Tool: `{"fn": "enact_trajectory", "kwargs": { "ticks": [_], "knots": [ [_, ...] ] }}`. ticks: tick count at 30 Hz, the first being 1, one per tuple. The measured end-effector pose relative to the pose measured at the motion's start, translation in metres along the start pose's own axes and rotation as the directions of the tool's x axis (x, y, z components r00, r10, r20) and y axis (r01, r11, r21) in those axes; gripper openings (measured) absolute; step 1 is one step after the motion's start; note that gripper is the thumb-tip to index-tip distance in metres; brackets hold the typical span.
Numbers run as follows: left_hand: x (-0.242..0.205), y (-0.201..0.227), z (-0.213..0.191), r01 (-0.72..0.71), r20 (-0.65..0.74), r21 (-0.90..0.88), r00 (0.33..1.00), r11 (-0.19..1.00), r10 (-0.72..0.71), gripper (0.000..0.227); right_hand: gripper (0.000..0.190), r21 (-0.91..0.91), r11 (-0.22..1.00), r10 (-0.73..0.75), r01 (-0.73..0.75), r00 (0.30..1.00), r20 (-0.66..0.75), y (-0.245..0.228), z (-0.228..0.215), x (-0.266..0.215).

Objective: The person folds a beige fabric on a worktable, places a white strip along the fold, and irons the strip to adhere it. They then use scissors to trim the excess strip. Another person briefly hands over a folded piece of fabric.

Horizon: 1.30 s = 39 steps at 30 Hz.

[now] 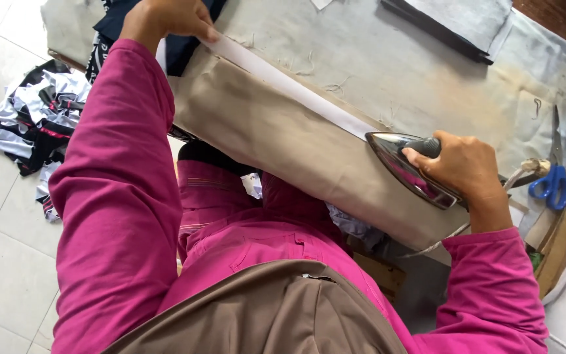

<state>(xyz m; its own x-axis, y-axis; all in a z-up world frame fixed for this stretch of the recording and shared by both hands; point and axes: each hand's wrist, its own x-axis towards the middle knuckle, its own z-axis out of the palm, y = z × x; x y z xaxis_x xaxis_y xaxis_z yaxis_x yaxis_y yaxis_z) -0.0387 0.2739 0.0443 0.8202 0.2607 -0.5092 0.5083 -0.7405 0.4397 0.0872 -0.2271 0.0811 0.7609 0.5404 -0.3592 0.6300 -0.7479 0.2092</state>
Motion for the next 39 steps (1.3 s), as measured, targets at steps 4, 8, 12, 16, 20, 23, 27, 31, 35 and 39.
{"fn": "enact_trajectory", "kwargs": {
  "ticks": [4,8,12,16,20,23,27,31,35,39],
  "knots": [
    [0.019,-0.027,0.012,0.053,-0.149,0.109,0.988,0.993,-0.037,0.025,0.065,-0.014,1.000,-0.005,0.005,1.000,-0.013,0.000,0.001,0.000],
    [0.015,-0.021,0.017,0.103,-0.208,0.187,0.976,0.977,-0.063,0.027,0.064,-0.004,1.000,-0.004,0.004,1.000,-0.010,0.002,0.003,0.001],
    [0.044,-0.036,0.025,0.135,-0.157,0.322,0.984,0.937,-0.087,0.033,0.063,0.007,1.000,0.023,-0.023,1.000,-0.006,-0.001,-0.001,0.000],
    [0.053,-0.044,0.032,0.139,-0.234,0.354,0.971,0.925,-0.056,0.027,0.062,0.010,0.999,0.036,-0.036,0.999,0.007,-0.004,-0.004,-0.001],
    [0.054,-0.047,0.035,0.160,-0.278,0.350,0.959,0.923,-0.061,0.026,0.063,0.008,0.999,0.039,-0.039,0.999,-0.021,-0.001,0.000,0.000],
    [0.055,-0.047,0.038,0.169,-0.307,0.351,0.950,0.921,-0.058,0.025,0.062,0.032,0.997,0.066,-0.066,0.998,-0.022,-0.005,-0.004,-0.003],
    [0.056,-0.048,0.042,0.175,-0.336,0.346,0.941,0.922,-0.052,0.025,0.061,0.033,0.998,0.063,-0.058,0.984,-0.167,0.004,0.013,0.004],
    [0.057,-0.047,0.044,0.184,-0.381,0.337,0.923,0.924,-0.044,0.024,0.061,0.104,0.993,0.056,-0.048,0.996,-0.074,0.000,0.000,0.004],
    [0.058,-0.046,0.044,0.191,-0.428,0.331,0.903,0.924,-0.033,0.023,0.058,0.188,0.981,0.026,-0.049,0.992,0.124,-0.030,-0.035,0.006],
    [0.056,-0.040,0.046,0.195,-0.457,0.334,0.889,0.922,-0.023,0.023,0.059,0.180,0.983,-0.042,0.025,0.995,0.089,-0.060,-0.047,0.024]
  ]
}}
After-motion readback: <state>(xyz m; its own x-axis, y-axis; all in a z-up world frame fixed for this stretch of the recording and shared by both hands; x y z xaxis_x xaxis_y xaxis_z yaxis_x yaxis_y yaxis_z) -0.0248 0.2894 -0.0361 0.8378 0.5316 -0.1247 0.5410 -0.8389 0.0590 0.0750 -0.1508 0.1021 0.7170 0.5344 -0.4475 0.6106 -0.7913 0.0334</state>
